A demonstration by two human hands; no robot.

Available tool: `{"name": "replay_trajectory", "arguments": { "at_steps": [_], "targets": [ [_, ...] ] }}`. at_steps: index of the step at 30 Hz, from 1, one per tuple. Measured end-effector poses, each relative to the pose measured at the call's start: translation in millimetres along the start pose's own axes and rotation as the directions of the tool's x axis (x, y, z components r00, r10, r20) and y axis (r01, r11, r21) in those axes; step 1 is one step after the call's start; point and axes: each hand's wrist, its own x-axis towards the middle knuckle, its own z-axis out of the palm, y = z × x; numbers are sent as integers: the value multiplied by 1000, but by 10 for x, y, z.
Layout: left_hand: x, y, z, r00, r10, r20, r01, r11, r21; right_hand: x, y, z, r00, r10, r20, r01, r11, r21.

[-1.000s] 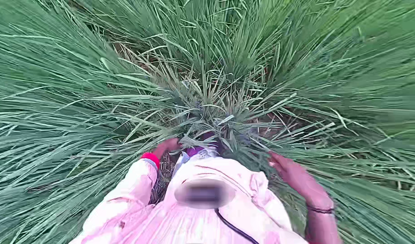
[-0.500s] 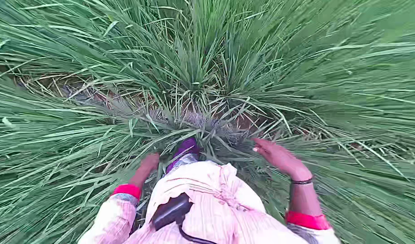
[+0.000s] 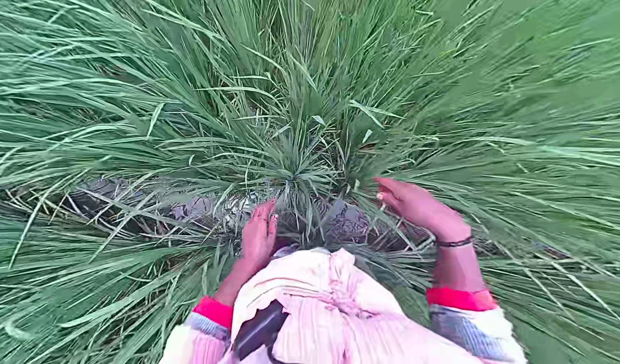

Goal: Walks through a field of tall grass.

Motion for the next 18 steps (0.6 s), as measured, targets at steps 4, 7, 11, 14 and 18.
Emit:
{"name": "replay_trajectory", "arguments": {
  "at_steps": [4,7,11,14,18],
  "targets": [
    [294,-202,216,903,335,-269,-329,942,71,-23,11,-103,999,33,6,-33,999,31],
    [357,-131,371,940,301,-161,-294,954,65,38,10,-162,997,64,51,-65,997,27],
    [514,173,237,989,127,80,-132,989,64,253,-19,-304,996,67,64,-68,997,23],
    [683,291,105,989,-43,141,31,996,87,474,-1,-420,995,44,90,-47,998,35],
    [863,97,157,984,-84,-159,85,996,-1,833,65,-716,988,-1,152,-13,996,93]
  ]
}}
